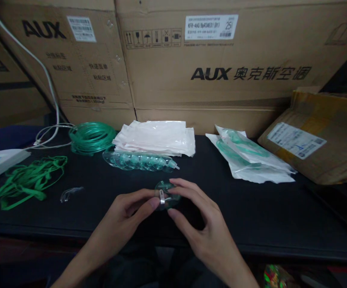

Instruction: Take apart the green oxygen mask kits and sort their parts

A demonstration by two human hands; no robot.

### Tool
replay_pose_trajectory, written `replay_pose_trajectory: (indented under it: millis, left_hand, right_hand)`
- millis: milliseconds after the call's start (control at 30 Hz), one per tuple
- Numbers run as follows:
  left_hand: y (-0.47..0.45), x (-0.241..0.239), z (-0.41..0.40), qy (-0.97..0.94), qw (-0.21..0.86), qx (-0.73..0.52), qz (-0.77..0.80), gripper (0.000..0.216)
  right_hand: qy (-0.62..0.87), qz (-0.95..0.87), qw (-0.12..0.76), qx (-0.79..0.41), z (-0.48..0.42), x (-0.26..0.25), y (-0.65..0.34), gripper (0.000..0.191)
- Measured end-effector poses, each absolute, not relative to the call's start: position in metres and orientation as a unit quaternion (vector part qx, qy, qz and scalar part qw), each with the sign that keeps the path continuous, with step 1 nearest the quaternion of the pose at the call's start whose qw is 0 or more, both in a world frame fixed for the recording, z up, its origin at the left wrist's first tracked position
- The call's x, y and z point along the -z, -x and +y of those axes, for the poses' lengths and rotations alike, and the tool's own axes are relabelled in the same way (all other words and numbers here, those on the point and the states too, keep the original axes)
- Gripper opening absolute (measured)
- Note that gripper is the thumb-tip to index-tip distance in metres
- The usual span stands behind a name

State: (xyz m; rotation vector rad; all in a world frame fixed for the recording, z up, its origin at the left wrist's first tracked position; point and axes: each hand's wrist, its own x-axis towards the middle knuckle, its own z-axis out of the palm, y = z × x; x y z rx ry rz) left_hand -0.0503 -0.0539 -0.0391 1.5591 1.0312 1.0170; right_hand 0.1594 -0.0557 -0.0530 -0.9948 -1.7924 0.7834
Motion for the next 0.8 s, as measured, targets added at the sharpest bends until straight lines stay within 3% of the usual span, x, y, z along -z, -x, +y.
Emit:
replay_pose_trajectory:
  millis: [533,800]
  left_hand:
    - [0.042,0.044,-0.041,-0.577,0.558,-0.434,0.408,0.025]
    - [0.043,0.045,-0.043,-0.589,0.542,-0.430,0.417,0.028]
  right_hand:
    - [0.448,-0.695,0.476,-0.300,-0.051,0.059,-0.157,0.034]
    - [0.442,-0.702,0.477,-0.290,-0.051,0.056,-0.155,0.031]
